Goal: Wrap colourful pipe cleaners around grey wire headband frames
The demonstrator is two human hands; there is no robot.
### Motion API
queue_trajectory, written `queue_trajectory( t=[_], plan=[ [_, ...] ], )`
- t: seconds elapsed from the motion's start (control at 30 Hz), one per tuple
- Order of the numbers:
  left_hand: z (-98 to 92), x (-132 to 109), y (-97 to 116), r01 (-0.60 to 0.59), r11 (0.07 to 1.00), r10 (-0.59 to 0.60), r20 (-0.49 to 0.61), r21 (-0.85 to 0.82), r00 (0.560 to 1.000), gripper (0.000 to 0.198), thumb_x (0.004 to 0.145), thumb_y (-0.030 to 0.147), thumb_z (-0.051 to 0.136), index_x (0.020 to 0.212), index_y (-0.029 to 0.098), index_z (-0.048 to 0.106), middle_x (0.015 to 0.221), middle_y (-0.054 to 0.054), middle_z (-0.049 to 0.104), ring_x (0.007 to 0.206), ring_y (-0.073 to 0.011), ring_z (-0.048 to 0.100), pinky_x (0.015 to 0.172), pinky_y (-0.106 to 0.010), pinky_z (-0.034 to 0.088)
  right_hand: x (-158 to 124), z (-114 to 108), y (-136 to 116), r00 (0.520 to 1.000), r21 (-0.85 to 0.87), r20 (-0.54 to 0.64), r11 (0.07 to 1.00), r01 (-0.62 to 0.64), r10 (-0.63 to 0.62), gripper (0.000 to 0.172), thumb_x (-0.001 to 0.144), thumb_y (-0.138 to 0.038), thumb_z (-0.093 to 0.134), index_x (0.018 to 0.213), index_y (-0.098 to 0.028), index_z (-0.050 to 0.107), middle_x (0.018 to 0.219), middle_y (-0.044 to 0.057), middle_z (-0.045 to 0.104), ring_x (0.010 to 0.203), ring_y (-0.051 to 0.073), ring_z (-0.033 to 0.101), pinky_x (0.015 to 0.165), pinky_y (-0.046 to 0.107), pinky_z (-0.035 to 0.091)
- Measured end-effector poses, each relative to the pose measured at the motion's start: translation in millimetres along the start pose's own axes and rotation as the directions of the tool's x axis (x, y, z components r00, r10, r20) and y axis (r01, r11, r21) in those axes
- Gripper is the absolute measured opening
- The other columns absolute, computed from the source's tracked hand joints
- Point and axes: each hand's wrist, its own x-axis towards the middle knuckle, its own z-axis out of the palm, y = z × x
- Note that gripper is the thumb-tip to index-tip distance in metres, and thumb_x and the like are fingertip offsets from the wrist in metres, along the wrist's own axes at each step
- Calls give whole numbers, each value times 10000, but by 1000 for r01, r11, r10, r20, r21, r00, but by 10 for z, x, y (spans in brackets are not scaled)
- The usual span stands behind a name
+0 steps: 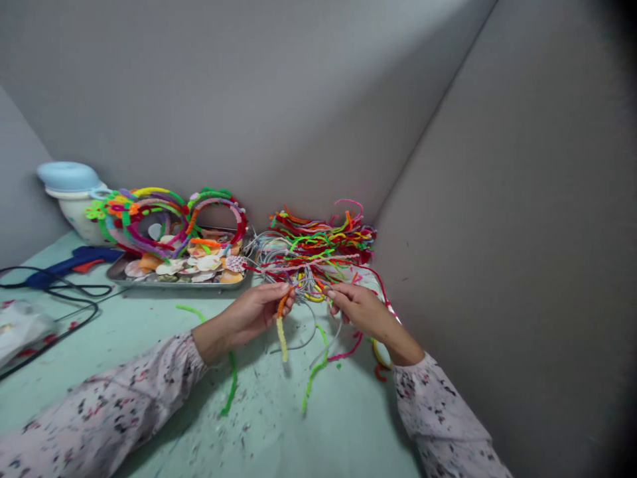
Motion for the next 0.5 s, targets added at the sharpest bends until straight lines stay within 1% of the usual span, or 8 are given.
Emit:
queue_trajectory(
  t=[0.1, 0.17, 0.23, 0.33, 0.5],
  plan=[
    [-34, 18, -19, -5, 998, 7, -42, 56, 999, 116, 859, 143, 596, 827, 75, 685, 745, -66, 641, 586, -78, 590, 554, -153, 521, -4, 5, 31, 999, 17, 24, 999, -46, 45, 364, 872, -416, 507, 583, -205, 573, 472, -28, 493, 410, 103, 406, 431, 231, 297],
    [-55, 29, -32, 11, 995, -5, -59, 100, 998, 117, 849, 162, 617, 814, 74, 686, 714, -60, 637, 549, -69, 573, 520, -140, 498, -3, 16, 78, 995, 37, 60, 996, -75, 73, 370, 871, -440, 503, 589, -208, 561, 460, -36, 479, 390, 99, 398, 409, 223, 281],
    [-65, 33, -43, 24, 990, -14, -73, 141, 997, 110, 832, 148, 625, 771, 73, 675, 669, -49, 619, 518, -63, 555, 488, -130, 469, -3, 29, 120, 992, 38, 99, 996, -83, 79, 368, 873, -444, 498, 595, -208, 552, 473, -37, 493, 393, 96, 408, 400, 212, 273],
    [-70, 31, -58, 15, 982, 1, -84, 189, 996, 117, 806, 121, 618, 699, 78, 644, 622, -31, 583, 491, -58, 524, 456, -126, 426, -17, 34, 131, 986, -12, 150, 998, -67, 68, 353, 875, -414, 496, 594, -206, 550, 479, -37, 501, 408, 96, 438, 407, 204, 291],
    [-80, 25, -83, -5, 977, 14, -37, 213, 999, 158, 798, 139, 607, 646, 96, 597, 607, -12, 535, 487, -56, 489, 441, -129, 389, -55, 9, 71, 979, -79, 196, 996, -39, 54, 324, 877, -364, 497, 604, -202, 565, 517, -28, 556, 418, 95, 470, 419, 203, 330]
  ],
)
